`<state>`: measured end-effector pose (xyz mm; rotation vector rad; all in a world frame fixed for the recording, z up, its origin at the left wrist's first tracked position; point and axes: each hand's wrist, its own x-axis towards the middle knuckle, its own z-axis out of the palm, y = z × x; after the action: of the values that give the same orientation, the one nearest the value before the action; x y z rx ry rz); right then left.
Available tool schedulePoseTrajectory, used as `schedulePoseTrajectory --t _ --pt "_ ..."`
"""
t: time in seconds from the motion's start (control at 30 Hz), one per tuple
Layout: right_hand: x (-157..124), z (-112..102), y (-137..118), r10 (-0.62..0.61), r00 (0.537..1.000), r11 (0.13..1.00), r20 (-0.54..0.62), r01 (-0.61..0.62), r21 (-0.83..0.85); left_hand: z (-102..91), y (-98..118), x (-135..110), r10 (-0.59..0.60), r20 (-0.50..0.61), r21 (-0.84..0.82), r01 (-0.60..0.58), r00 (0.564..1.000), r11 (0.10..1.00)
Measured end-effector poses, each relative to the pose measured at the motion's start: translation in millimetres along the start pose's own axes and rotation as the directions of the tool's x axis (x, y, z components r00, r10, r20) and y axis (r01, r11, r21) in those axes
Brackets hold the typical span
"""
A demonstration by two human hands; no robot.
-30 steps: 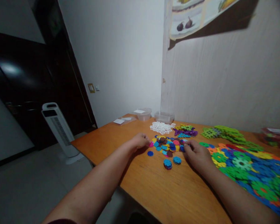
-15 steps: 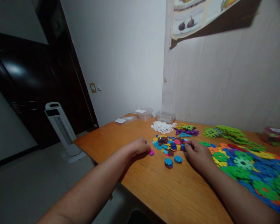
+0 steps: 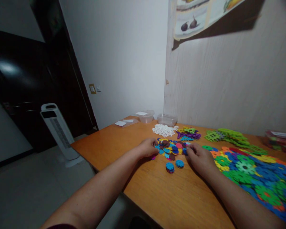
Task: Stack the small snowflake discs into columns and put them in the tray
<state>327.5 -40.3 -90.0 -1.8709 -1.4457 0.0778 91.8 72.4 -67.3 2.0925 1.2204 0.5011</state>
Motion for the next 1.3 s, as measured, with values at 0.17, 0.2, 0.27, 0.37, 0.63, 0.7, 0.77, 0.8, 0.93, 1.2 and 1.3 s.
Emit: schedulePoseTrajectory --t 0.17,0.2,0.27,0.37,0.63,0.7,0.77,0.8,0.93,1.2,1.3 --pt "-0.9 -0.9 -2.2 -0.005 1.0 1.0 -0.011 0.005 -0.002 1.9 2.0 2.2 -0.058 -0.015 0.017 0.058 0.998 0.998" --pt "-1.0 -1.3 -2.6 0.0 1.0 1.0 -0.009 0.0 -0.001 2.0 2.4 1.8 -0.066 -0.017 -0.007 0.066 0.998 0.998" --pt "-1.1 -1.9 -3.1 0.006 1.0 1.0 -0.006 -0.006 -0.001 0.9 3.4 0.2 -0.079 -0.016 -0.081 0.078 0.997 0.994" --pt "-1.1 -2.4 -3.2 0.0 1.0 1.0 -0.003 0.0 -0.007 -5.5 4.9 -4.1 -0.095 -0.015 -0.23 0.089 0.995 0.969" --pt "-1.7 -2.3 -3.0 -0.002 1.0 1.0 -0.017 0.002 0.012 -25.7 -4.4 -30.0 -0.142 0.101 -0.365 0.17 0.985 0.915" --pt "-1.8 -2.3 -3.0 0.004 1.0 1.0 -0.018 -0.003 0.01 -25.7 -5.5 -35.2 -0.145 0.105 -0.283 0.169 0.984 0.944" --pt "-1.8 -2.3 -2.8 0.004 1.0 1.0 -0.016 -0.004 0.011 -24.8 -5.0 -37.8 -0.139 0.091 -0.189 0.155 0.986 0.97" --pt "-1.6 -2.3 -2.6 0.002 1.0 1.0 -0.016 -0.002 0.01 -24.2 -4.6 -38.1 -0.136 0.084 -0.144 0.147 0.987 0.979" --pt "-0.4 -1.3 -0.4 -0.014 1.0 1.0 -0.018 0.014 -0.001 -21.0 -6.3 -34.4 -0.116 0.022 -0.03 0.117 0.993 0.993" --pt "-0.7 -0.9 -0.5 -0.011 1.0 1.0 -0.02 0.011 0.018 -6.0 5.4 -22.2 0.114 -0.004 0.16 -0.112 0.993 0.981" --pt "-1.7 -2.1 -3.0 -0.002 1.0 1.0 -0.017 0.003 0.022 -3.0 21.8 -24.8 0.153 0.001 0.306 -0.146 0.988 0.941"
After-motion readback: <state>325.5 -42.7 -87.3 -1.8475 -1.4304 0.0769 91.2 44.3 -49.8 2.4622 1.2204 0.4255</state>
